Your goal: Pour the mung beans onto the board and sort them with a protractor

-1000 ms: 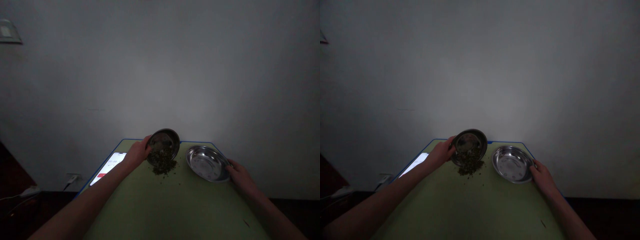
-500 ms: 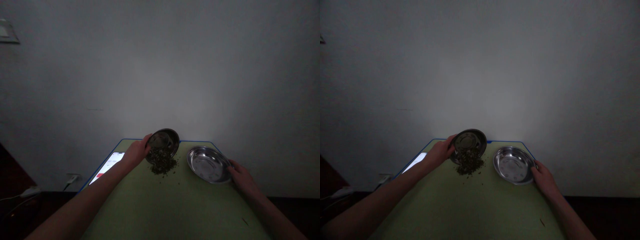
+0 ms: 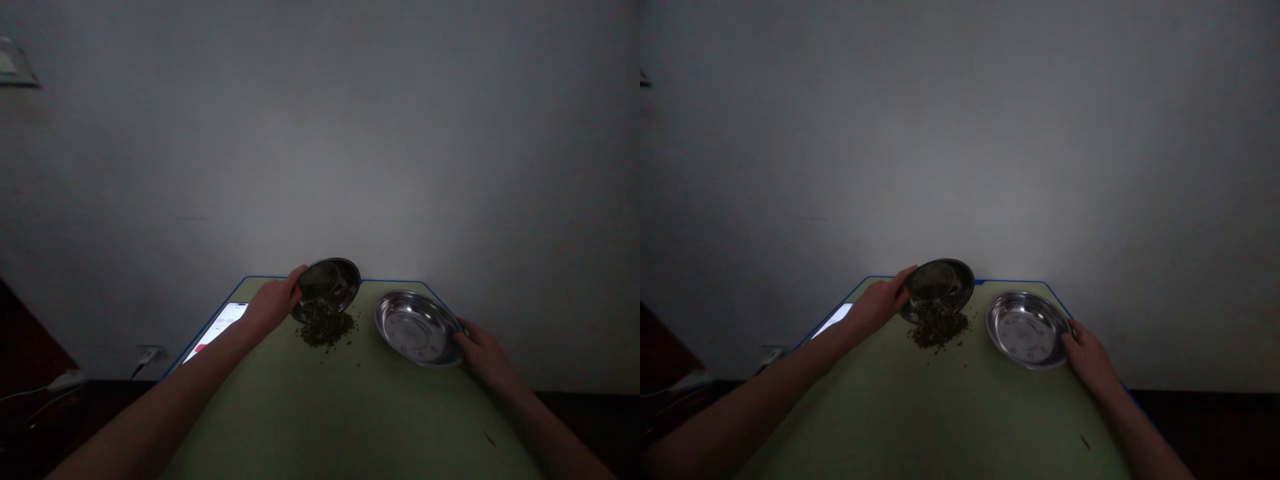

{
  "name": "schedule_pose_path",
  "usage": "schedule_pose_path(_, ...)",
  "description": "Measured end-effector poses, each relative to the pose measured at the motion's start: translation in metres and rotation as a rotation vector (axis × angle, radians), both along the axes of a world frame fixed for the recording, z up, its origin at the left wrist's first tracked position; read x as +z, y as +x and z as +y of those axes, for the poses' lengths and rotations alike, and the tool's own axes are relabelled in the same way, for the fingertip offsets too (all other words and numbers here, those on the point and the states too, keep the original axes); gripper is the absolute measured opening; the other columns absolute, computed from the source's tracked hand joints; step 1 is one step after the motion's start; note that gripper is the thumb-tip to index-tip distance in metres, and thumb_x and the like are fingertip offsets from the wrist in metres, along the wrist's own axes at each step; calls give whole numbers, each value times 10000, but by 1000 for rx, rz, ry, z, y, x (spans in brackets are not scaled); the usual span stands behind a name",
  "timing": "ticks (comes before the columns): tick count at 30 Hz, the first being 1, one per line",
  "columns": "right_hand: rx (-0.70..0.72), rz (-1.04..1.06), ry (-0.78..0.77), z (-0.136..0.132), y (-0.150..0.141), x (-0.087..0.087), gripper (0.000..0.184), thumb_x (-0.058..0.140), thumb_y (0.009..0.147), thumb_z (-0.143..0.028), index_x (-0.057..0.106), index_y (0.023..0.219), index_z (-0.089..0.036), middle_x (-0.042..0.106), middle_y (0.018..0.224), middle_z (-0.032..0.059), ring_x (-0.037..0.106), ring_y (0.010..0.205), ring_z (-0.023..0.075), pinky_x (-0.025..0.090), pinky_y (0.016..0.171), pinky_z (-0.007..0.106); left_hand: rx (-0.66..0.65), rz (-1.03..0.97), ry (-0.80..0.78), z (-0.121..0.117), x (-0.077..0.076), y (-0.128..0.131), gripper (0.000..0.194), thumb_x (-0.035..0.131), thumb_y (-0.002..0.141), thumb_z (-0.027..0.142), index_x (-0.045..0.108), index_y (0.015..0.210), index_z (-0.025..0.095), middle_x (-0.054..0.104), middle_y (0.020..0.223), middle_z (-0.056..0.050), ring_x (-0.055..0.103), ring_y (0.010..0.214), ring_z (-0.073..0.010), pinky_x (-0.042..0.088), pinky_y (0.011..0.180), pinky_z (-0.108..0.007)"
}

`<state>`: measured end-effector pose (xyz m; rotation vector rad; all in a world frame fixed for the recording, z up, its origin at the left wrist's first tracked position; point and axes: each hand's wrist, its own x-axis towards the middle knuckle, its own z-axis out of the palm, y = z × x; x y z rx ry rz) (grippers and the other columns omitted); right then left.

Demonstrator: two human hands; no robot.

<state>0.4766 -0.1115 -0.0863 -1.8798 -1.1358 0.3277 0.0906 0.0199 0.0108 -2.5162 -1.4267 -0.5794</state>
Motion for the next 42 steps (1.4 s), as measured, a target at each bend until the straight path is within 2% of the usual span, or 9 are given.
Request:
schedule_pose_path(7, 16, 13, -10, -1, -1, 0, 620, 427, 673, -418, 660, 1151, -99, 740, 1049, 148, 702, 880, 300, 531, 725, 353, -8, 89, 34, -4, 4, 1, 510, 381, 945, 283, 359, 1451, 223, 733, 799, -73, 668, 695, -198, 447, 632, -282)
schedule_pose_path(14, 12, -26, 3, -3, -6, 7, 547, 426, 670, -389, 707, 1057, -125, 757, 974, 129, 697, 899, 306, 523, 753, 355, -30, 208, 68, -7, 7, 2, 544, 405, 941, 260, 309, 1476, 227, 749, 857, -86, 689, 727, -210, 467, 644, -289)
schedule_pose_path(23, 1, -44, 1, -3, -6, 8, 494, 445, 681, -358, 730, 1026, -148, 749, 1029, 123, 684, 947, 297, 512, 809, 346, -59, 231, 81, -9, 10, 3, 554, 419, 951, 261, 284, 1489, 253, 753, 909, -87, 701, 747, -218, 485, 660, -305)
schedule_pose_path(31, 3, -43, -12, -3, -5, 7, 506, 432, 703, -352, 713, 1068, -143, 756, 977, 114, 690, 910, 295, 513, 781, 353, -101, 253, 131, -9, 11, 2, 581, 438, 936, 237, 266, 1491, 252, 754, 957, -79, 696, 756, -213, 480, 662, -299)
schedule_pose_path(42, 33, -31, -9, -2, -3, 2, 522, 419, 721, -357, 689, 1093, -111, 750, 984, 136, 695, 896, 301, 517, 778, 366, -127, 249, 113, -12, 14, 0, 572, 418, 955, 261, 246, 1501, 255, 744, 1002, -90, 700, 808, -228, 495, 703, -322)
